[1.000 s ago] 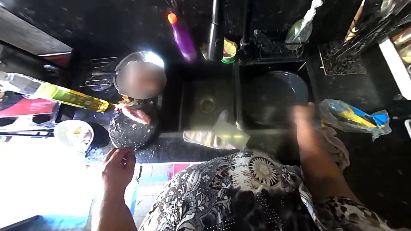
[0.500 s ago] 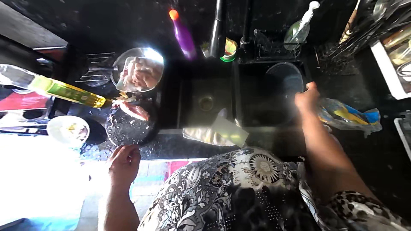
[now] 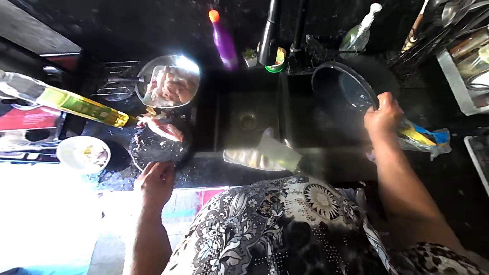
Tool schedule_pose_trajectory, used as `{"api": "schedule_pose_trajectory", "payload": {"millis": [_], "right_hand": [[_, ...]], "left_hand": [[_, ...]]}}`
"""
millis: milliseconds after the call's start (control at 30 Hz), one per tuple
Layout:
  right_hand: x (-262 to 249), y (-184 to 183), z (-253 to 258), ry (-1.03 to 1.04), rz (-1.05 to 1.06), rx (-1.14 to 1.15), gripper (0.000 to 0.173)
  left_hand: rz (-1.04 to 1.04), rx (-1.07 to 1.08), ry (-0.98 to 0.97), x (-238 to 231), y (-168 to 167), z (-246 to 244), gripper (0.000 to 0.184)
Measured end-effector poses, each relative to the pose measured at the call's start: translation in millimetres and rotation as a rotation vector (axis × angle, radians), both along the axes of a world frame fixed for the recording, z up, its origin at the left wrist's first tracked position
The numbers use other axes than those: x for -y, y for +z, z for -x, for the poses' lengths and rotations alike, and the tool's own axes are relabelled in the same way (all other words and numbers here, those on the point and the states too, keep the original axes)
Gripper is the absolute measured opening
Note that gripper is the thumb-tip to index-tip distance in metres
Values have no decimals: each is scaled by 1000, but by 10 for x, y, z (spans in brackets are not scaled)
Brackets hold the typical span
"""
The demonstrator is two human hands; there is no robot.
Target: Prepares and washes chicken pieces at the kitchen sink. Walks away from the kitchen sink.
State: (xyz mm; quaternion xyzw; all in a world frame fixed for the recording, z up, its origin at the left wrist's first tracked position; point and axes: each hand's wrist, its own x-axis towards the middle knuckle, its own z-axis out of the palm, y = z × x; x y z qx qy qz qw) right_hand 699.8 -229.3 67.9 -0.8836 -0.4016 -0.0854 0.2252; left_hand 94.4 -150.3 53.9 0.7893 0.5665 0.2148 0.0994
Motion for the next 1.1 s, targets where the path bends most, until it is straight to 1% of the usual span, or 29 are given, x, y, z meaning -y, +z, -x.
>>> {"api": "schedule_pose_trajectory", "payload": {"millis": [67, 167, 233, 300, 333, 367, 433, 500, 567, 633, 667, 733, 800, 900, 1000, 1100], "right_hand": [[26, 95, 81, 10, -28, 54, 27], [63, 273, 204, -19, -22, 61, 31], [107, 415, 297, -68, -43, 10, 33], [159, 501, 351, -122, -140, -104, 39], [168, 486, 341, -181, -215, -178, 42], [169, 433, 306, -233, -303, -268, 47], [127, 316, 312, -267, -511, -479, 56], [44, 331, 656, -263, -646, -688, 58], [-70, 346, 1115, -246, -691, -813, 55], [-184, 296, 1497, -208, -693, -849, 53], [-242, 262, 1652, -177, -683, -854, 53], [-350, 184, 1922, -114, -652, -832, 49], [-484, 126, 2153, -51, -605, -800, 47], [-711, 40, 2407, 18, -540, -809, 46], [-915, -72, 2620, 53, -482, -868, 46], [-1107, -247, 2726, 64, -403, -953, 52]], "left_hand": [[15, -4, -7, -118, 40, 15, 27], [46, 9, 60, -347, 118, 29, 22], [130, 34, 148, -510, 194, 21, 23], [228, 144, 251, -706, 236, 33, 28], [276, 258, 298, -820, 203, 64, 31], [321, 426, 329, -937, 141, 95, 34], [442, 832, 347, -1170, 33, 107, 40], [571, 1166, 363, -1346, 34, 2, 38], [697, 1363, 426, -1526, 37, -150, 36], [786, 1504, 490, -1755, -121, -284, 35], [804, 1541, 508, -1863, -223, -341, 38], [835, 1571, 540, -2030, -401, -444, 40], [860, 1612, 525, -2192, -546, -509, 40], [888, 1681, 505, -2369, -656, -591, 38], [902, 1745, 534, -2462, -749, -633, 38], [914, 1782, 553, -2537, -817, -657, 38]]}}
